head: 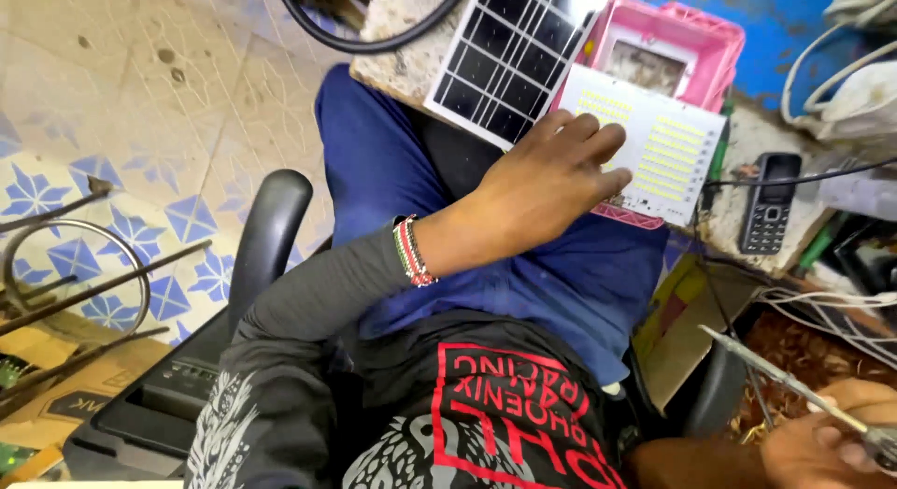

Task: The person sits cross-legged and uses a soldering iron to attach wires to a small electronic component. They then solder the wires to an LED panel and a solar panel, handling the components and solder wire throughout.

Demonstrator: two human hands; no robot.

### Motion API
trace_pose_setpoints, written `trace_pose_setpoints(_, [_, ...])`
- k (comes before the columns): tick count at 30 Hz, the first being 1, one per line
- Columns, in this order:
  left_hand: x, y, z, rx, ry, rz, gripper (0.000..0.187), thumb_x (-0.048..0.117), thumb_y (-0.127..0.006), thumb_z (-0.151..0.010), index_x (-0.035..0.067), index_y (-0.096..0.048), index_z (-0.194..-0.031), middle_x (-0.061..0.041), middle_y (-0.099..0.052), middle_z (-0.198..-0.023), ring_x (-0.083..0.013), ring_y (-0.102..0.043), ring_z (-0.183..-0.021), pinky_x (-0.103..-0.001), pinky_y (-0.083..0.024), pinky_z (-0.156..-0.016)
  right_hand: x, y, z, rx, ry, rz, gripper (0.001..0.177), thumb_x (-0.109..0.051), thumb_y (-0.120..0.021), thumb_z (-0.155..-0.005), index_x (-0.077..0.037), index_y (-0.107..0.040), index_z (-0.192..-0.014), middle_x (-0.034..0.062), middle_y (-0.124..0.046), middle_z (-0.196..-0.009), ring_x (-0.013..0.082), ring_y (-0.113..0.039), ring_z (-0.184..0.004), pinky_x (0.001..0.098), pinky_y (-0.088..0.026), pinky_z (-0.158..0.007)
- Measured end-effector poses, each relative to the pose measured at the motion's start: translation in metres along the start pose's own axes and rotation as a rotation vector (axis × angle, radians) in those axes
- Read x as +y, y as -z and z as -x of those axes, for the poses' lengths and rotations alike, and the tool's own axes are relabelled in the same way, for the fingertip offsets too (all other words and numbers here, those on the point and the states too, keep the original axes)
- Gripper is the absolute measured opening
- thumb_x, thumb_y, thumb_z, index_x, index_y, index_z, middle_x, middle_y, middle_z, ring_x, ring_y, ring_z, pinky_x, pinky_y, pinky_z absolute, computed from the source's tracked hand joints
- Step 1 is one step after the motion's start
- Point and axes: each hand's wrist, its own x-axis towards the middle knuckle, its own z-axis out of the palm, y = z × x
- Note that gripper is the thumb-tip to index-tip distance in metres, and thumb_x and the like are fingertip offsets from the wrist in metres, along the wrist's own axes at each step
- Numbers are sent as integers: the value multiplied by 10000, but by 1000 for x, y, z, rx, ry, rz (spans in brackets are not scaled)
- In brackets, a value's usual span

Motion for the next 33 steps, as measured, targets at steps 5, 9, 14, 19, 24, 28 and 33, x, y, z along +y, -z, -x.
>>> trace_pose_setpoints(5, [-16,-23,-4,-178,-113,120,147,200,-673,-852,140,-708,-981,-100,-525,-991,-356,-548,-880,-513,-458,-750,-9,-21,-7,10,-167,186,570,-574,-580,-1040,-70,-332,-944,108,-384,-965,193,-418,-792,402,-521,-900])
trace_pose_setpoints(9, [-20,-18,-1,-296,-128,116,154,138,-616,-898,95,-703,-1019,-145,-590,-1048,-400,-595,-927,-543,-476,-765,-40,-67,-33,53,-75,160,681,-672,-361,-1106,-52,-314,-828,137,-334,-792,239,-376,-689,453,-499,-768])
trace_pose_setpoints(14, [-26,-11,11,-296,-20,222,672,1,-707,-694,105,-646,-1355,-231,-559,-1385,-450,-592,-1209,-521,-458,-1014,-59,-93,-50,218,-199,79,617,-608,-445,-1151,-115,-336,-796,65,-323,-738,215,-370,-647,379,-476,-712])
trace_pose_setpoints(19, [-15,40,8,-188,18,340,458,14,-583,-885,12,-612,-1342,-249,-575,-1311,-454,-582,-1138,-538,-476,-959,-101,-121,-82,336,-56,168,414,-418,-528,-1142,-18,-428,-1113,114,-269,-666,223,-311,-546,431,-444,-603])
trace_pose_setpoints(24, [10,51,-1,-114,26,309,317,-22,-538,-992,-32,-618,-1299,-235,-612,-1237,-426,-593,-1033,-504,-476,-869,-102,-94,-78,251,-44,214,317,-400,-460,-1176,-86,-450,-1131,72,-315,-657,206,-376,-538,387,-465,-609])
trace_pose_setpoints(28, [46,-2,-31,-101,-32,286,326,68,-599,-943,17,-659,-1260,-183,-664,-1157,-409,-611,-1025,-512,-494,-898,-101,-83,-67,283,-210,67,297,-465,-484,-1159,-169,-482,-1182,7,-360,-717,157,-382,-612,334,-450,-656])
trace_pose_setpoints(33, [39,-144,-117,-376,100,-30,202,104,-659,-862,116,-793,-1013,-110,-715,-1065,-353,-580,-1111,-501,-472,-927,-90,-68,-45,331,-291,-125,369,-545,-542,-1117,-217,-582,-1280,-48,-394,-745,95,-408,-613,288,-446,-690])
